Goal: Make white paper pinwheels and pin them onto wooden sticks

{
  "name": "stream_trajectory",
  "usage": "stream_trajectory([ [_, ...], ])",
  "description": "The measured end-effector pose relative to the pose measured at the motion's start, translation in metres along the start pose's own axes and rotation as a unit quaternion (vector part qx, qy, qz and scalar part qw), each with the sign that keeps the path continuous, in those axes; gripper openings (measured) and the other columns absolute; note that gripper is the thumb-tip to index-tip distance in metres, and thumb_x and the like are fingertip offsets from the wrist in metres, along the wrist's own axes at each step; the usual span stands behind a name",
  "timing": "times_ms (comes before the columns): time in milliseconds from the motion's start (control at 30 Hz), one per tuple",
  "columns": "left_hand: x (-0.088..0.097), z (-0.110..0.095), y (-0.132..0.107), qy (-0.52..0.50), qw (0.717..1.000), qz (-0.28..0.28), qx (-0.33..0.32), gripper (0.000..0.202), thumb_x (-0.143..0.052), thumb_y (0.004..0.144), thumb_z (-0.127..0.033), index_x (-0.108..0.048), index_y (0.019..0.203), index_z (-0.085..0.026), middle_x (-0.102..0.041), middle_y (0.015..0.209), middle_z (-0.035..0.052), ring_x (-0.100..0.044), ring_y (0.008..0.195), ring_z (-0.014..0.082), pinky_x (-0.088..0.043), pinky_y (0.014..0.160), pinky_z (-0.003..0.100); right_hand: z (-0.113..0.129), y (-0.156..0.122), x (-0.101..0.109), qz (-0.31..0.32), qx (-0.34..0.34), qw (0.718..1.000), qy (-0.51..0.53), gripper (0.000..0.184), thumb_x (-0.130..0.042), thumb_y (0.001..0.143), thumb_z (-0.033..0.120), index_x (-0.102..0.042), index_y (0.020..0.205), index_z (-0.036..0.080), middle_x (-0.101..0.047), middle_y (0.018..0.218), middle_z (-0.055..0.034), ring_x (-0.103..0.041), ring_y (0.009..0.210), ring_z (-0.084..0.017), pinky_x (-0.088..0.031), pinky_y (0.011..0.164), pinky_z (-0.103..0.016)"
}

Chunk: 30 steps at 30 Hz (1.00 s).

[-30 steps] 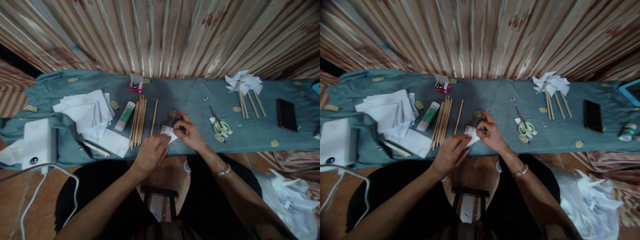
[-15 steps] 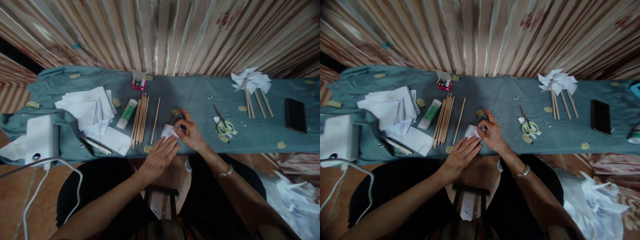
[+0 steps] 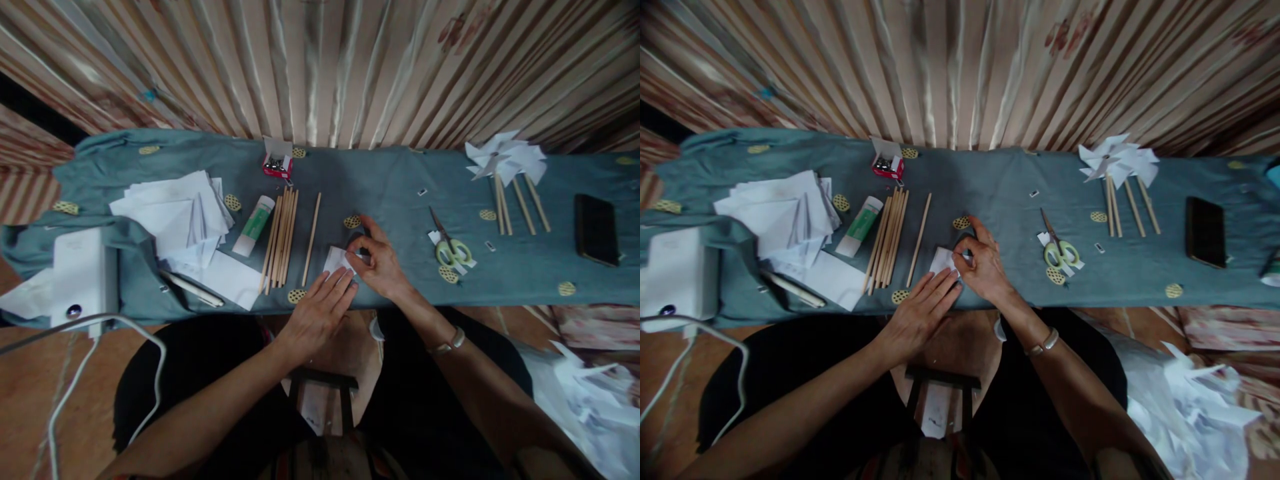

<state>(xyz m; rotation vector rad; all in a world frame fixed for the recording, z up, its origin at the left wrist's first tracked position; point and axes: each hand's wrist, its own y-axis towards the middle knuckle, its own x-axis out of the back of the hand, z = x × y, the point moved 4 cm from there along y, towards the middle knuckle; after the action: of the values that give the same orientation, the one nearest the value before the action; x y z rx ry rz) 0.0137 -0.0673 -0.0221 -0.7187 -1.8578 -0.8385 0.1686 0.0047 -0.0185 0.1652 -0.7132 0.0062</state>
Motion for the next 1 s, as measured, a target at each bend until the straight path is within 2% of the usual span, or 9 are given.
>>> stream_trajectory([
  [233, 0.0003, 0.002, -0.0003, -0.002, 1.0, -0.003, 0.005, 0.049, -0.049, 0.094, -0.021, -0.038, 0.14, -0.008, -0.042, 0.15, 0.0195, -0.027, 0.145, 0.0288, -0.034, 0.116, 0.053, -0.0009, 0.0005, -0.0013, -0.01, -0.002, 1.0, -0.008, 0.004, -0.06, 0.078, 0.023, -0.063, 0.076, 0.025, -0.044, 0.149, -0.0038, -0.042, 0.137, -0.033, -0.035, 0.111, -0.057],
  [433, 0.0009, 0.0021, 0.0005, 0.004, 1.0, 0.0, 0.009, 0.05, -0.05, 0.093, -0.022, -0.038, 0.14, -0.007, -0.042, 0.149, 0.0202, -0.027, 0.145, 0.0294, -0.034, 0.115, 0.052, -0.0002, 0.0001, -0.0028, -0.017, -0.012, 1.0, -0.012, 0.005, -0.06, 0.078, 0.023, -0.063, 0.075, 0.025, -0.044, 0.149, -0.0019, -0.042, 0.137, -0.032, -0.038, 0.109, -0.055],
  [767, 0.0046, 0.0018, 0.0023, 0.012, 0.999, 0.02, 0.023, 0.052, -0.051, 0.094, -0.024, -0.038, 0.142, -0.01, -0.041, 0.151, 0.0166, -0.027, 0.146, 0.0286, -0.029, 0.117, 0.052, 0.001, -0.0009, -0.0032, -0.024, -0.011, 1.0, -0.003, 0.004, -0.059, 0.078, 0.023, -0.062, 0.076, 0.026, -0.049, 0.144, -0.0043, -0.041, 0.137, -0.033, -0.033, 0.111, -0.06],
  [1000, 0.0035, 0.0023, 0.0012, 0.019, 0.999, 0.02, 0.018, 0.052, -0.051, 0.094, -0.024, -0.038, 0.141, -0.008, -0.041, 0.151, 0.0172, -0.031, 0.144, 0.0294, -0.029, 0.117, 0.052, 0.0021, -0.0019, -0.004, -0.019, -0.01, 1.0, -0.018, 0.005, -0.058, 0.079, 0.024, -0.062, 0.078, 0.025, -0.045, 0.148, -0.006, -0.04, 0.137, -0.034, -0.033, 0.11, -0.062],
])
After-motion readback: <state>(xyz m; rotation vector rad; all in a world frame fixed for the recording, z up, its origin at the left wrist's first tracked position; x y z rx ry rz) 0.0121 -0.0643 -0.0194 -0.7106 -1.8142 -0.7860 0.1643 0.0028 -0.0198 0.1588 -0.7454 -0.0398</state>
